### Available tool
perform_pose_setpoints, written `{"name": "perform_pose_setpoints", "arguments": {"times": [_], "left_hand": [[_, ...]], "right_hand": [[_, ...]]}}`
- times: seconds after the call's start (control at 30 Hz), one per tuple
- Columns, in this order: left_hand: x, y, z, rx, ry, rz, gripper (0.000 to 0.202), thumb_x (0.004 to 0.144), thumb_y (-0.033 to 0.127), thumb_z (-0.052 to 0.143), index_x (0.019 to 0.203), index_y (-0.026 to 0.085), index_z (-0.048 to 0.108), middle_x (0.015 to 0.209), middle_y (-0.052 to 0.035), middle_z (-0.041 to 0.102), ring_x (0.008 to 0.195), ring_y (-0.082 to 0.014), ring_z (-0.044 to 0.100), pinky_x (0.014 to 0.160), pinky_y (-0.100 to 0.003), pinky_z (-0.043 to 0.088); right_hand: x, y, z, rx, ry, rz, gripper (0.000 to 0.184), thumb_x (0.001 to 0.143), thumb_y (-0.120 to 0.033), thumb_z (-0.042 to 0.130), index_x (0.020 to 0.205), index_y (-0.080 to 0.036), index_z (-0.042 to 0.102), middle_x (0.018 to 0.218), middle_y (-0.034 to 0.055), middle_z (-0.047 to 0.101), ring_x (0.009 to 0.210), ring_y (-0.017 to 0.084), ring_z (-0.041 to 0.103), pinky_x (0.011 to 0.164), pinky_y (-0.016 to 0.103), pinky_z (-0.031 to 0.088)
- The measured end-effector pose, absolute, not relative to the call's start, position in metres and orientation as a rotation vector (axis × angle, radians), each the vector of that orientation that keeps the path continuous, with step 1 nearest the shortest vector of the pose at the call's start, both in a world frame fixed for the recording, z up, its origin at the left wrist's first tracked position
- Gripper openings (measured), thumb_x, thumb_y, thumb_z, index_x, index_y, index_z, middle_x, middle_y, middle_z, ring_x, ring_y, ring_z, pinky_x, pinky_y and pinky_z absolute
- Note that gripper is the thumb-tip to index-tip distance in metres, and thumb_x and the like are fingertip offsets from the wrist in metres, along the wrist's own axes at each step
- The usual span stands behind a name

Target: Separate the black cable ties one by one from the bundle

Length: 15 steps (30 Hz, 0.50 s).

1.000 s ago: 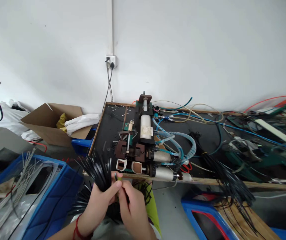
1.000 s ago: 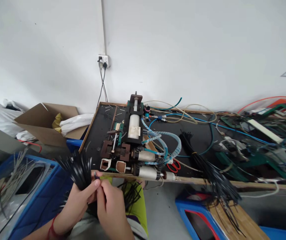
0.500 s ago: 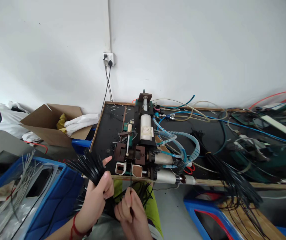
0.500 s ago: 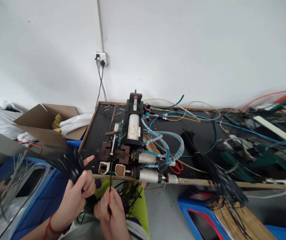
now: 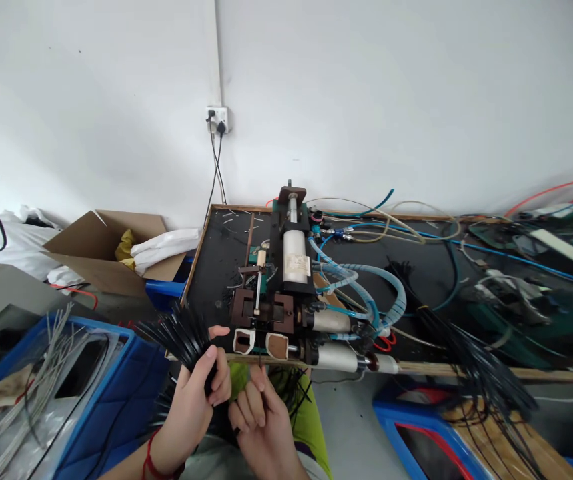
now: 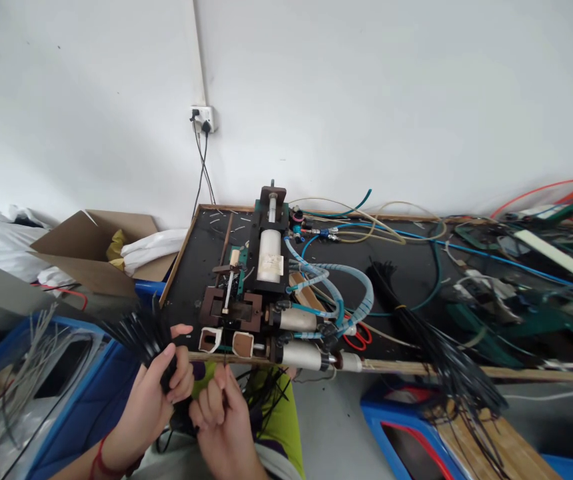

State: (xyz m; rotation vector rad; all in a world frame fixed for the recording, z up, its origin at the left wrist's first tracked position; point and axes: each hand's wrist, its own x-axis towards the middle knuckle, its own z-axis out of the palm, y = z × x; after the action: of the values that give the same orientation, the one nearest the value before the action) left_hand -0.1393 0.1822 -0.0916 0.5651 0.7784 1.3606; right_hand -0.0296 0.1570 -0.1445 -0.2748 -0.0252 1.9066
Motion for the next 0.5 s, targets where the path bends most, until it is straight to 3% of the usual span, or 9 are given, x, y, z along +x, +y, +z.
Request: {"name": "perform_pose_setpoints", "arguments": {"times": [0.33, 0.5], "left_hand": [[-0.1380, 0.1834, -0.0919, 0.522, 0.827, 1.365, 0.020, 0.097, 0.038, 0.060, 0.110, 0.024, 0.055, 0.051, 0.0105, 0.041, 0.038, -0.0065, 0.026, 0.041, -0.020, 0.020], [-0.1389, 0.1827, -0.0933, 0.526, 0.844, 1.316, 0.023, 0.095, 0.038, 0.064, 0.086, 0.022, 0.050, 0.051, 0.0101, 0.042, 0.039, -0.0064, 0.027, 0.041, -0.020, 0.022]], "right_hand": [[-0.0268, 0.1598, -0.1473, -0.391, -0.112, 1.960, 0.041, 0.090, -0.044, 0.072, 0.071, -0.024, 0.041, 0.040, -0.0139, 0.024, 0.042, 0.010, 0.004, 0.044, 0.024, 0.019], [-0.0245, 0.1618, -0.1468, -0.407, -0.164, 1.994, 0.041, 0.090, -0.045, 0.070, 0.072, -0.025, 0.039, 0.040, -0.0146, 0.023, 0.042, 0.011, 0.002, 0.043, 0.024, 0.018]]}}
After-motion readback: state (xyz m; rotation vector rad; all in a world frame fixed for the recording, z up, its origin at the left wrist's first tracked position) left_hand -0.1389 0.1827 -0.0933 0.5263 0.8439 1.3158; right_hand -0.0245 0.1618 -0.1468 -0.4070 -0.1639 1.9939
